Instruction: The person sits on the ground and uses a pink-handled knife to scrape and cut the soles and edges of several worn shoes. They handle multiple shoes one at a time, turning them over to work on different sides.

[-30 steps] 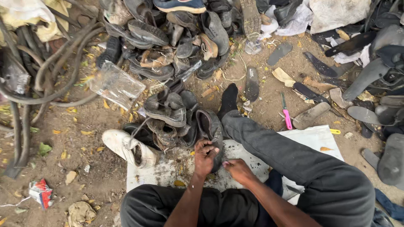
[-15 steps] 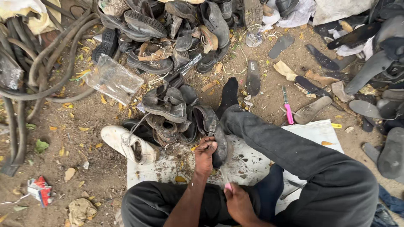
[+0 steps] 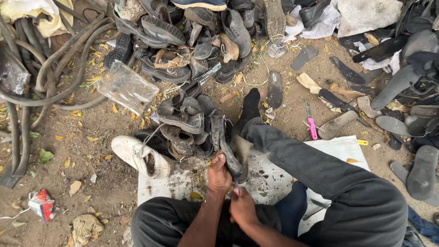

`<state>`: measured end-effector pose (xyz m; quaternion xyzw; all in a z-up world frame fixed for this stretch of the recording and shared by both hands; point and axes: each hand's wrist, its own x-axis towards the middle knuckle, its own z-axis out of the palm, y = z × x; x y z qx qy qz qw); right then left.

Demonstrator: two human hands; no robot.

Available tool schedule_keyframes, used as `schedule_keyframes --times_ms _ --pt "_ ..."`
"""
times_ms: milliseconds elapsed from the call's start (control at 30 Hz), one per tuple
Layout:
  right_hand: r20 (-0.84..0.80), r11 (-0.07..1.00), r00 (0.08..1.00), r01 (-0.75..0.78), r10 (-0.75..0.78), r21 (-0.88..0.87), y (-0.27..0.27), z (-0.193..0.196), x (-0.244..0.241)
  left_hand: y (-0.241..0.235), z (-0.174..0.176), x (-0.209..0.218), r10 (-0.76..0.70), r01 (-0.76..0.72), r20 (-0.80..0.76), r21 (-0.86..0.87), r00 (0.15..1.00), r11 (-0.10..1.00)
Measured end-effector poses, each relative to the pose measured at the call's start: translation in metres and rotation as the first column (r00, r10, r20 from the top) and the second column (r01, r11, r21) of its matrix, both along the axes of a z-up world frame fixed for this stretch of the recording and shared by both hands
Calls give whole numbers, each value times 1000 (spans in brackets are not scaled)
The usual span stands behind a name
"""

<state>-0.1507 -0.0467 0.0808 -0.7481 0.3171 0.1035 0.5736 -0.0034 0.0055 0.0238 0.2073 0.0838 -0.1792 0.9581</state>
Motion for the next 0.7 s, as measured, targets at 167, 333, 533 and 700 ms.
schedule_keyframes --times_ms 167,333,533,700 --pt "-66 997 997 -46 50 63 -18 -15 13 23 60 -8 71 90 -177 758 982 645" --pt "289 829 861 -233 419 -508 -75 2 -35 45 34 -14 49 65 -74 986 996 155" --pt "411 926 899 16 152 -378 -54 35 44 47 -1 -9 66 32 -68 898 995 439" --pt "486 874 847 54 215 -482 -26 -11 124 50 4 -3 98 25 -93 840 991 541"
